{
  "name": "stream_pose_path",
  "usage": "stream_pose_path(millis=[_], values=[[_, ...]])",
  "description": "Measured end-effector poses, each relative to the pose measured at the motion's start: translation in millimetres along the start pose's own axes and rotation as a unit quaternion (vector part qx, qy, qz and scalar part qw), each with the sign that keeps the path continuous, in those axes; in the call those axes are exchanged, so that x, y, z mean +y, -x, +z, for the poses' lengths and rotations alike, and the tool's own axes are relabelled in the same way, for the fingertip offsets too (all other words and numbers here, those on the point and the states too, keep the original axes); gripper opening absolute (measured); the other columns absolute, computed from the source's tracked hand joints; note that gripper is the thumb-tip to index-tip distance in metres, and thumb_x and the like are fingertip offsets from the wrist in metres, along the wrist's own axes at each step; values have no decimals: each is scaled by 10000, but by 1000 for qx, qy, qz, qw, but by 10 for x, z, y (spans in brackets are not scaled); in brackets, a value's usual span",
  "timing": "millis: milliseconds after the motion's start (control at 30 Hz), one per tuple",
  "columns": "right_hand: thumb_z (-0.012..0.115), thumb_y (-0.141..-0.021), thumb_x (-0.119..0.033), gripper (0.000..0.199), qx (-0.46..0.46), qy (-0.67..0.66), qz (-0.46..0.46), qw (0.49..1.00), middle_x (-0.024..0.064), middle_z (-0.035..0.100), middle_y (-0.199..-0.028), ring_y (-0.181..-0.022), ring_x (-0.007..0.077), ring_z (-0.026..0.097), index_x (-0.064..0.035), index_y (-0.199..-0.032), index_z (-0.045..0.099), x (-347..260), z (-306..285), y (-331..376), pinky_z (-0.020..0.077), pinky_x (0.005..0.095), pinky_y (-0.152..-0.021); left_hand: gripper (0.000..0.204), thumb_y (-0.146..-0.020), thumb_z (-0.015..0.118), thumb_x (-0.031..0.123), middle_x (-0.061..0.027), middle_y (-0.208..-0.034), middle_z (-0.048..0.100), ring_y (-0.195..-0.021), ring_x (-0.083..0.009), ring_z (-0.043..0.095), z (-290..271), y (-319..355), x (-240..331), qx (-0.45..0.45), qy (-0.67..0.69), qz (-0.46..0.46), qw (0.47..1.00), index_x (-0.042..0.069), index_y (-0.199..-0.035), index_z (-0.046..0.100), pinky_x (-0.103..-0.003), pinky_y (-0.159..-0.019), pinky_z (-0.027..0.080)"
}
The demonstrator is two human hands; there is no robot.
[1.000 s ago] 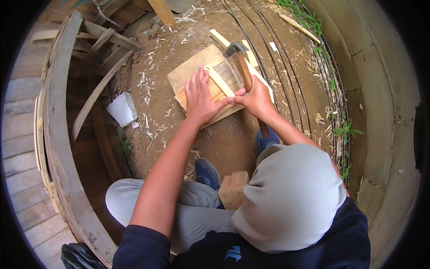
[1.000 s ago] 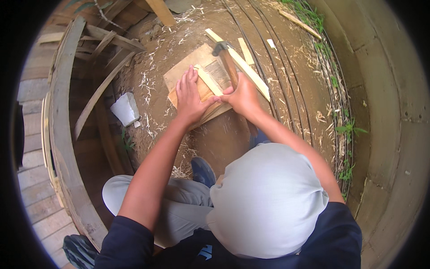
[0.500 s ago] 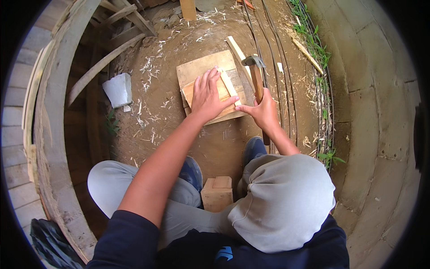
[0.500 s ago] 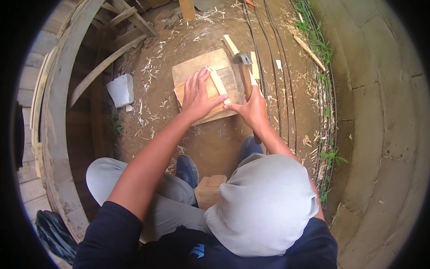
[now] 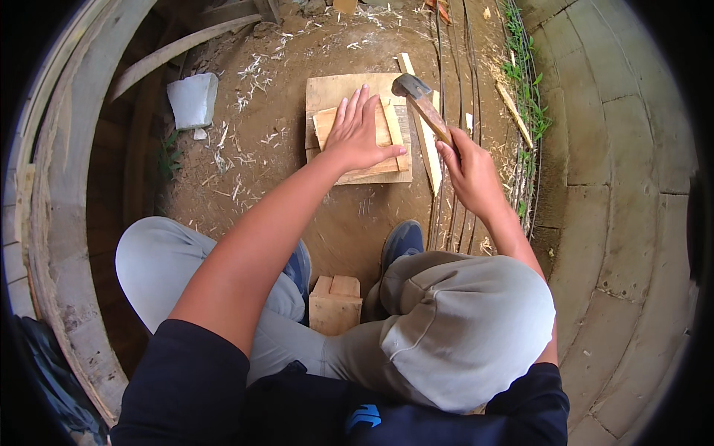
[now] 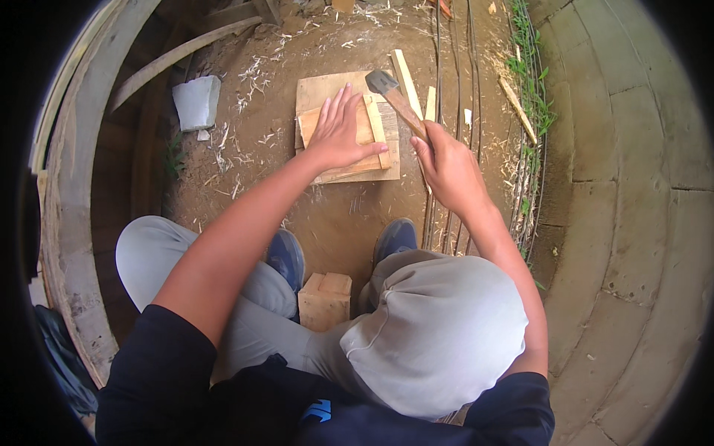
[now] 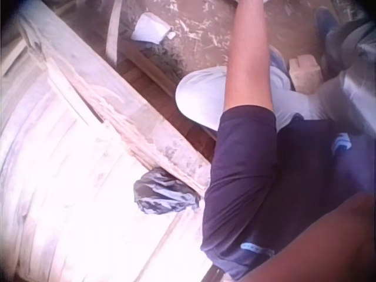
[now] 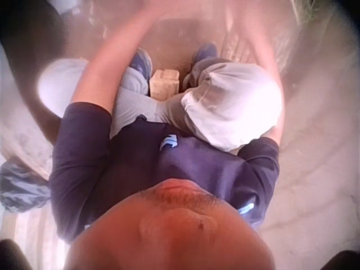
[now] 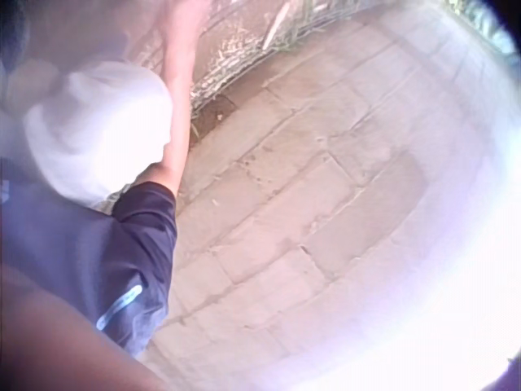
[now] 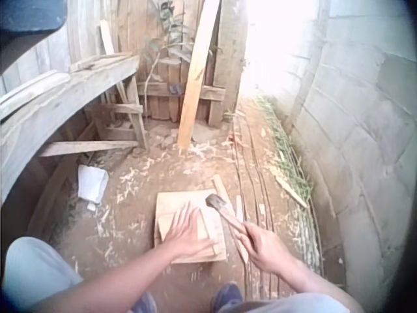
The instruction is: The person assembles a small wooden frame by hammering nails into pre-cut wooden pieces. They position the pieces, insert nails, and strike them with a hammer to secure the joints.
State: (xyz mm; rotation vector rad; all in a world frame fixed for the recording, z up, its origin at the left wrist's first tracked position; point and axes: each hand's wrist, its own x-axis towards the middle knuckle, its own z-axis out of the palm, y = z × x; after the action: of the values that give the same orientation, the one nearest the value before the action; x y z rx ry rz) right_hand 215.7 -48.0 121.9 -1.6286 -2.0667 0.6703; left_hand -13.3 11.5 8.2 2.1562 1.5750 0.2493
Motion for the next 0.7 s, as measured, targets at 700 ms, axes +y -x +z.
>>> stream_pose_path(millis=[700], values=[[531, -1091, -252, 272, 30, 77, -6, 997, 330, 690, -915, -814, 542, 678, -17, -1226, 553, 15, 242, 5, 514, 617, -695, 1353, -768, 616, 889, -227, -1735, 65, -1626, -321, -15, 21, -65, 20, -35, -33, -32, 998, -12, -1648, 122, -495, -1309, -10]])
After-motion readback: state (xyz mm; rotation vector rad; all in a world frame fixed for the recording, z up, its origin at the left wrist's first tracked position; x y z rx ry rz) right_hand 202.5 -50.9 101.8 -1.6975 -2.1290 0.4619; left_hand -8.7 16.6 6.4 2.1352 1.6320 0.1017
